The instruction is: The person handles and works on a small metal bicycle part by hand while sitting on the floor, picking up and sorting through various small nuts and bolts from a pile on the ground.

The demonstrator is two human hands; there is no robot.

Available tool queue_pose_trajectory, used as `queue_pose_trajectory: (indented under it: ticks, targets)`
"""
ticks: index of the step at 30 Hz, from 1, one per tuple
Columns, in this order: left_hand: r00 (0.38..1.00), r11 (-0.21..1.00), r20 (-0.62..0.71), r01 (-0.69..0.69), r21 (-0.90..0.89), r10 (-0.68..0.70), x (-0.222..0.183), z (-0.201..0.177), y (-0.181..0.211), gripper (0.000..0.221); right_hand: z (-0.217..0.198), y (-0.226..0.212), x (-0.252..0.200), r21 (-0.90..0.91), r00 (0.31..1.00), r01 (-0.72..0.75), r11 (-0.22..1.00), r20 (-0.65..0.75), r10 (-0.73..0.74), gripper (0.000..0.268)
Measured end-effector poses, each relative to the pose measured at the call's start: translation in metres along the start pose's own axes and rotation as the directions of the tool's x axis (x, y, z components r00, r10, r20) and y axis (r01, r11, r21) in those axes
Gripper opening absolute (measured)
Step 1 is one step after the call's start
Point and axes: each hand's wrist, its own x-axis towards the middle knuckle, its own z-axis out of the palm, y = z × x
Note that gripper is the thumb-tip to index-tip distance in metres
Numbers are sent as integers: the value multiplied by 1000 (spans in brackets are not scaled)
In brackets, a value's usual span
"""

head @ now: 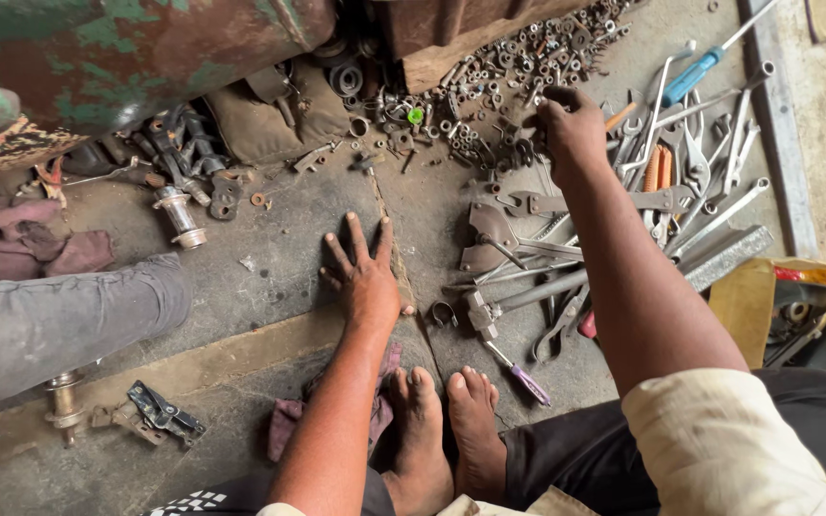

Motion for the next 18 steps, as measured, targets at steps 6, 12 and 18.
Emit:
queue_pose_trajectory:
  ticks: [6, 12, 18]
  targets:
    - [1000, 1000, -15, -4, -17, 4, 0, 3, -2, 137, 40, 9, -12, -625, 938, 344, 701, 197, -284, 32]
    - [1000, 1000, 2, -8, 8, 8, 5, 12, -5, 138, 91, -20, -22, -812, 788, 577, 83, 528, -317, 47]
    - [989, 998, -139, -35, 56, 43, 6, 12, -6, 122, 54, -17, -11, -885, 858, 428, 182, 335, -389, 24]
